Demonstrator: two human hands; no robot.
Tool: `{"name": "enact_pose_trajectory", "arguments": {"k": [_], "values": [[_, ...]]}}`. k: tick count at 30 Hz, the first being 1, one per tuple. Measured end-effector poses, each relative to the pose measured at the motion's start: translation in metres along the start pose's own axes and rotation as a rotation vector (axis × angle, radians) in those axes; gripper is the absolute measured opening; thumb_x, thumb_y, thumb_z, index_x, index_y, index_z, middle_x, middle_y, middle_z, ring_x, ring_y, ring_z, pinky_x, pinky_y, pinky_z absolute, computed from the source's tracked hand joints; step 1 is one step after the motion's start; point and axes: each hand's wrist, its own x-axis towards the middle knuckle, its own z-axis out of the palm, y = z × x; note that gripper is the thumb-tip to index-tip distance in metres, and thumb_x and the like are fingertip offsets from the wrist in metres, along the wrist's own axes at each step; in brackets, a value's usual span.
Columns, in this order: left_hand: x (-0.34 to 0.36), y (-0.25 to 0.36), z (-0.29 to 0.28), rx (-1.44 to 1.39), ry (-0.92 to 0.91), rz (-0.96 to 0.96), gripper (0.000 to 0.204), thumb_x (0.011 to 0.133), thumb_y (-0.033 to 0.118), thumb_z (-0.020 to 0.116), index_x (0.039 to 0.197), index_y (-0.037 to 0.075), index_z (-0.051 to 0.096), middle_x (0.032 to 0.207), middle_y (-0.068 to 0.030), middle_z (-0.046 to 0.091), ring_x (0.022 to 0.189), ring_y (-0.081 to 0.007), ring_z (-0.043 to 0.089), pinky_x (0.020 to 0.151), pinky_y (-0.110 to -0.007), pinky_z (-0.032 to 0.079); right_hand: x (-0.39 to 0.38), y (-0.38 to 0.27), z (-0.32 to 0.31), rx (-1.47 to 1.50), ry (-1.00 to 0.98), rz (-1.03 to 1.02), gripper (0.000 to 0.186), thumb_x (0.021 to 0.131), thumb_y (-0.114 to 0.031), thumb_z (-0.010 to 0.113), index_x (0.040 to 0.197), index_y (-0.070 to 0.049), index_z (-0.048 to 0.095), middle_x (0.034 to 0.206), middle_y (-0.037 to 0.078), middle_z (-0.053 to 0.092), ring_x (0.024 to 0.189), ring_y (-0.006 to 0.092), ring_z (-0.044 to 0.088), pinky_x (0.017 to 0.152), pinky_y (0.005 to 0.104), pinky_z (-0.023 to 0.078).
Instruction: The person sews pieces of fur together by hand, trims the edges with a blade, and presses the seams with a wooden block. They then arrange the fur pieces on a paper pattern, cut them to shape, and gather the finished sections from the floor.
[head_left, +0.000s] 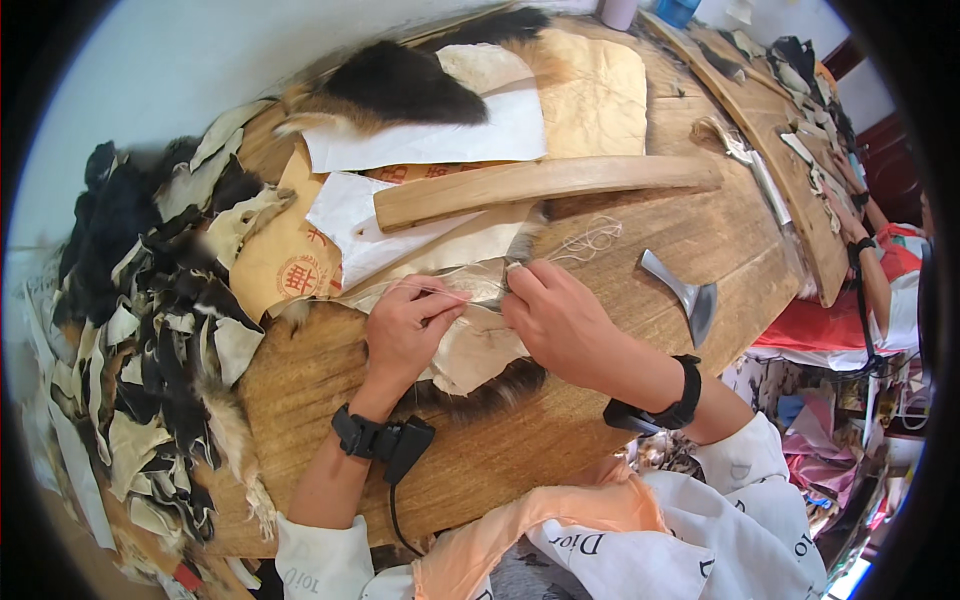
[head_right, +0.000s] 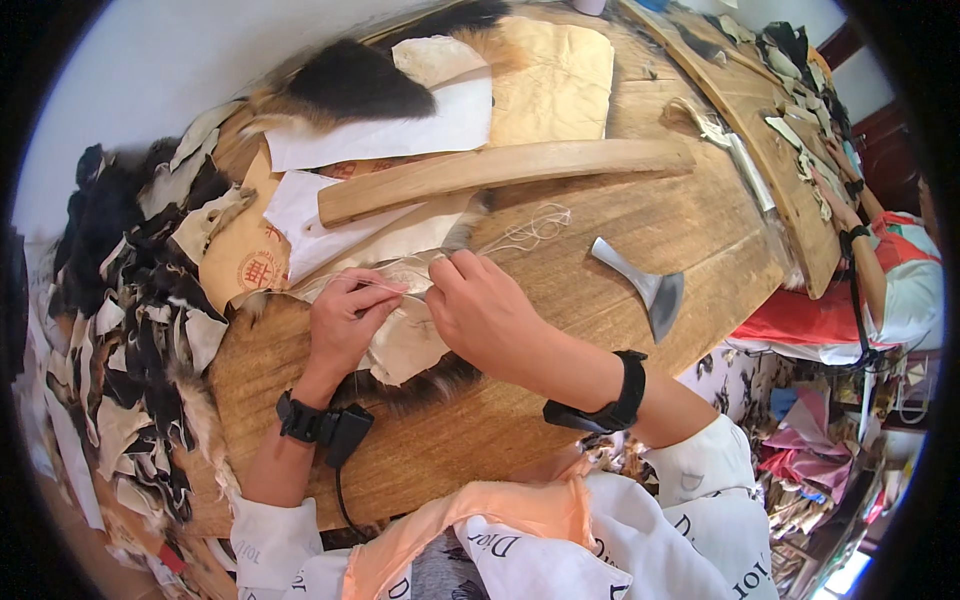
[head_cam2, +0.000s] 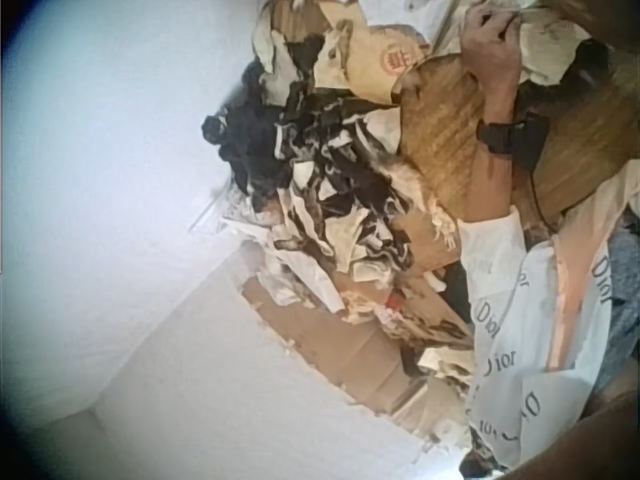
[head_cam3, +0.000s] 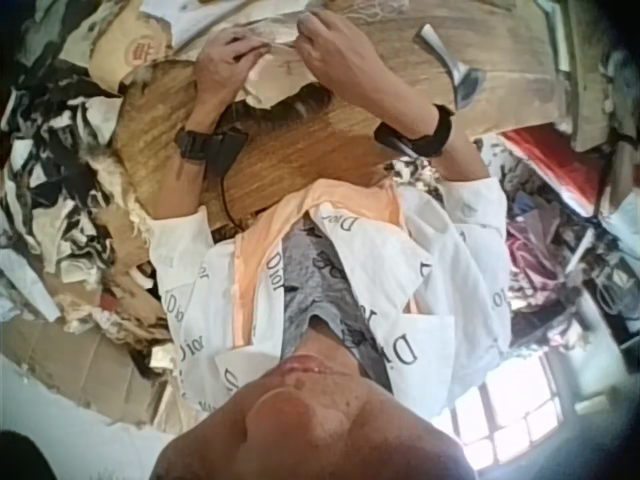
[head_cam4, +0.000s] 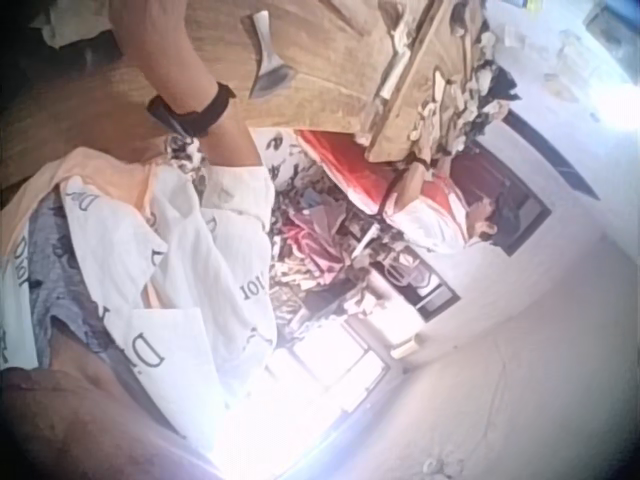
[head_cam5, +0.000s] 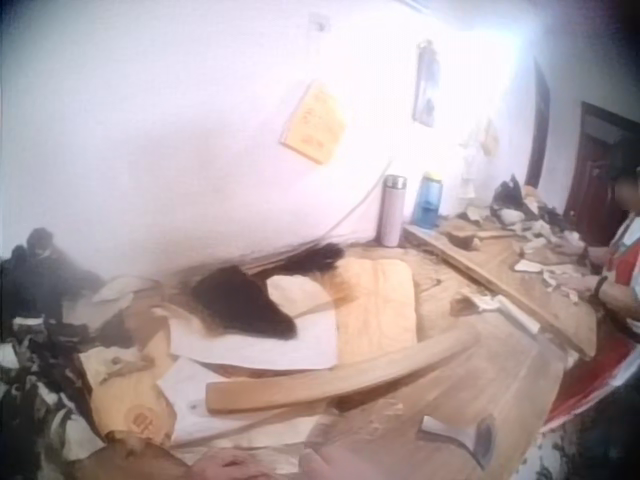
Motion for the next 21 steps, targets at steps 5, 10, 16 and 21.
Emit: {"name": "enact_pose_trajectory", "arguments": {"k": [5, 10, 16, 21], "values": [[0.0, 0.003, -0.001, -0.002, -0.001, -0.026, 0.018, 0.071, 0.008, 0.069, 0.088, 0.013, 0.071, 0.084, -0.0052, 0.061, 0.082, -0.0182, 0.058, 0.072, -0.028, 0.046, -0.003, 0.0, -0.004, 0.052, 0.003, 0.001, 0.007, 0.07, -0.008, 0.052, 0.072, -0.001, 0.051, 0.083, 0.01, 0.045, 0.078, 0.0239, 0.046, 0.069, 0.0324, 0.041], [-0.001, 0.003, 0.0, -0.026, -0.002, -0.023, 0.018, 0.071, 0.007, 0.068, 0.088, 0.012, 0.071, 0.083, -0.0052, 0.061, 0.081, -0.0182, 0.058, 0.071, -0.027, 0.046, -0.017, -0.021, -0.023, 0.478, -0.038, 0.057, 0.007, 0.071, -0.004, 0.055, 0.074, -0.002, 0.049, 0.078, 0.011, 0.045, 0.074, 0.0271, 0.047, 0.065, 0.0339, 0.041], [-0.001, 0.001, 0.001, -0.007, 0.019, 0.011, 0.017, 0.07, 0.006, 0.068, 0.087, 0.011, 0.071, 0.083, -0.0053, 0.06, 0.079, -0.018, 0.059, 0.069, -0.027, 0.046, -0.03, -0.04, -0.044, 0.835, -0.104, 0.089, 0.013, 0.071, -0.001, 0.059, 0.078, -0.007, 0.05, 0.074, 0.009, 0.048, 0.068, 0.0271, 0.053, 0.056, 0.0353, 0.042], [0.001, 0.005, 0.002, -0.012, 0.007, -0.01, 0.016, 0.07, 0.007, 0.068, 0.085, 0.012, 0.071, 0.081, -0.0038, 0.06, 0.079, -0.0182, 0.058, 0.068, -0.028, 0.046, -0.036, -0.042, -0.068, 0.938, -0.082, 0.057, 0.015, 0.07, 0.002, 0.059, 0.079, -0.007, 0.051, 0.072, 0.007, 0.046, 0.062, 0.0259, 0.052, 0.052, 0.0335, 0.041]]}}
